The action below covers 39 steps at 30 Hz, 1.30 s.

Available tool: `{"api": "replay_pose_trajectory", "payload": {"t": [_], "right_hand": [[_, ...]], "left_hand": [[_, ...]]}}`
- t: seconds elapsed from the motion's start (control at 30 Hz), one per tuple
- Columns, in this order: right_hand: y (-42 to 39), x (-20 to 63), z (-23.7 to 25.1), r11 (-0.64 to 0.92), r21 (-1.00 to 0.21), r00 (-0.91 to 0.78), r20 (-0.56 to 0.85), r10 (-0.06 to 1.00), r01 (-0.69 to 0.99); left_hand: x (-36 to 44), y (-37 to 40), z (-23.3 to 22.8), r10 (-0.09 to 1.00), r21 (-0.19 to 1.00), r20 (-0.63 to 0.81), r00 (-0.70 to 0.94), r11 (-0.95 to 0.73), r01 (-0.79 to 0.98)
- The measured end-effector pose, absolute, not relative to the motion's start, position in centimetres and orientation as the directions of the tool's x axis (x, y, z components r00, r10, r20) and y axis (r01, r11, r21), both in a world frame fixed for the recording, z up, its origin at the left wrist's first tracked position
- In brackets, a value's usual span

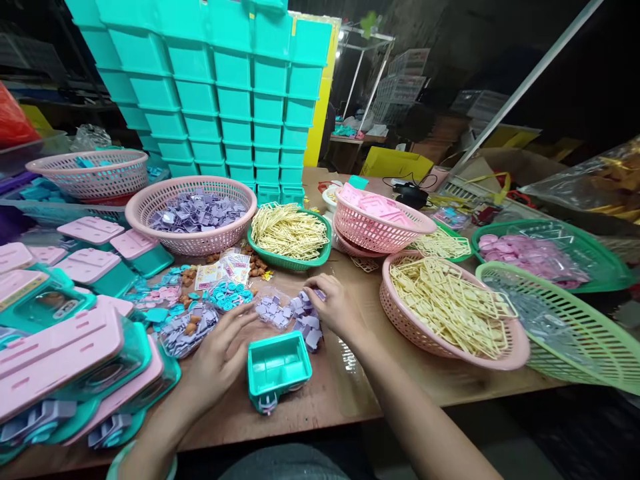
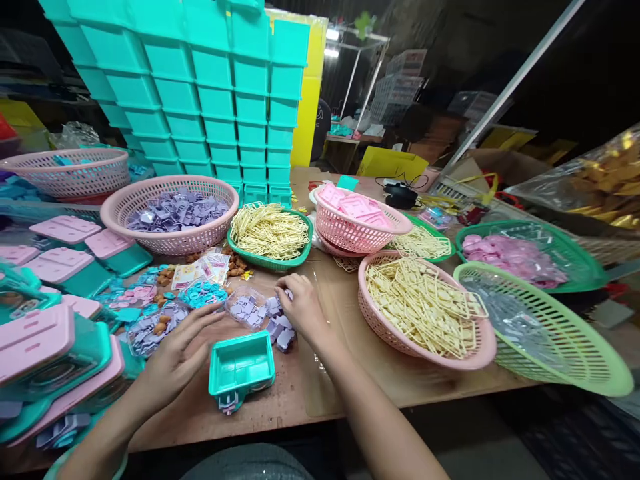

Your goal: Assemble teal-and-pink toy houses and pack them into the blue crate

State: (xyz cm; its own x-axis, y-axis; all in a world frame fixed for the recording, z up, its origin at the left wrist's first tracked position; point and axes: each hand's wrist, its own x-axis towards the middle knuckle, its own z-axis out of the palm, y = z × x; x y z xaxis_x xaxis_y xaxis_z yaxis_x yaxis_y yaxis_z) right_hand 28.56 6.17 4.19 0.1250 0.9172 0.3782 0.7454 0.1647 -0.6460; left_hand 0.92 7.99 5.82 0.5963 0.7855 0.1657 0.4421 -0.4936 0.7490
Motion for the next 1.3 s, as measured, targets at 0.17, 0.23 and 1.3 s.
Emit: {"api": "replay_pose_trajectory", "payload": {"t": [0.17, 0.23, 1.3], "right_hand": [[12.6, 26.6, 3.8, 0.199, -0.619, -0.12, 0.169, 0.978, 0.759], [14.6, 25.9, 3.2, 0.237, -0.618, -0.222, 0.103, 0.97, 0.75], [27.0, 12.5, 3.9, 0.467, -0.451, -0.439, 0.172, 0.882, 0.761]], "left_hand": [[4.2, 11.6, 5.4, 0.697, 0.595, 0.14, 0.703, -0.627, 0.503], [4.7, 11.9, 5.9, 0.69, 0.59, 0.06, 0.721, -0.607, 0.532], [3.8, 8.3, 7.8, 0.93, 0.822, -0.359, -0.075, 0.277, -0.498]]}}
